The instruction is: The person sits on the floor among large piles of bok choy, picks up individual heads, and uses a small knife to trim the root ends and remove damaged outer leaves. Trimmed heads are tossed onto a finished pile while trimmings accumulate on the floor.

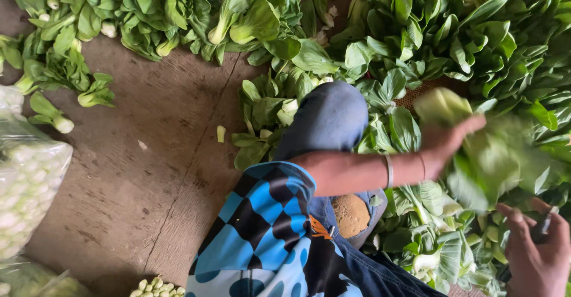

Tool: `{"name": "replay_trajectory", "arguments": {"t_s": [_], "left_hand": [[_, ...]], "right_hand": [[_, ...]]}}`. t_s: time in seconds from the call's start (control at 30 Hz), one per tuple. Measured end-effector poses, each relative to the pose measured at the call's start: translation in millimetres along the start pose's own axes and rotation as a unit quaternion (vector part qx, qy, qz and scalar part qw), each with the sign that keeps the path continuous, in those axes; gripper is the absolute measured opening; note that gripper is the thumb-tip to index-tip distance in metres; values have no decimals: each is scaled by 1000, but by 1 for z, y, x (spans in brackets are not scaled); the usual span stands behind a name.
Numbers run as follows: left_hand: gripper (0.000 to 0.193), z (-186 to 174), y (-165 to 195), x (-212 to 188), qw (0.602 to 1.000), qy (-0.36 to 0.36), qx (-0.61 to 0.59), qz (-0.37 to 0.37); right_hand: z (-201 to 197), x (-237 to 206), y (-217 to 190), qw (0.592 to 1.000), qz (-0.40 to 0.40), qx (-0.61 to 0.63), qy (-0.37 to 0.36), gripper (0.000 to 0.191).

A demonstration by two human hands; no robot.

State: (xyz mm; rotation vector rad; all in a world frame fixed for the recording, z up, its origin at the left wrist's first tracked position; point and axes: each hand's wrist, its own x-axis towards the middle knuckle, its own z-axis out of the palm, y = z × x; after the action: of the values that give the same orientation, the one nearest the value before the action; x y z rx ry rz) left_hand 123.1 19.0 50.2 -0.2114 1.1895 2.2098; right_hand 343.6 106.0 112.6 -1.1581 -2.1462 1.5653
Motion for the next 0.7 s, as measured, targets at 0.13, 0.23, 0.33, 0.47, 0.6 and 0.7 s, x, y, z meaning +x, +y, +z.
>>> {"name": "replay_trajectory", "arguments": {"t_s": [0.13, 0.23, 0.33, 0.47, 0.6, 0.7], "left_hand": [[43, -31, 144, 66, 933, 74, -73, 344], [54, -85, 219, 75, 788, 53, -273, 549], [58, -103, 224, 54, 779, 21, -209, 590], [55, -76, 179, 26, 858, 38, -56, 509], [48, -32, 112, 9, 927, -66, 5, 369], [47, -5, 77, 4, 954, -127, 44, 268]], "right_hand": [[0, -14, -22, 998, 16, 21, 49, 46], [-7, -18, -27, 997, 2, 30, 64, 45], [-17, -10, -17, 997, -4, 17, 70, 40], [-39, 4, 11, 991, 19, 0, 132, 34], [-48, 26, 49, 980, 3, -91, 180, 18], [-35, 59, 77, 932, -61, -293, 204, 19]]}}
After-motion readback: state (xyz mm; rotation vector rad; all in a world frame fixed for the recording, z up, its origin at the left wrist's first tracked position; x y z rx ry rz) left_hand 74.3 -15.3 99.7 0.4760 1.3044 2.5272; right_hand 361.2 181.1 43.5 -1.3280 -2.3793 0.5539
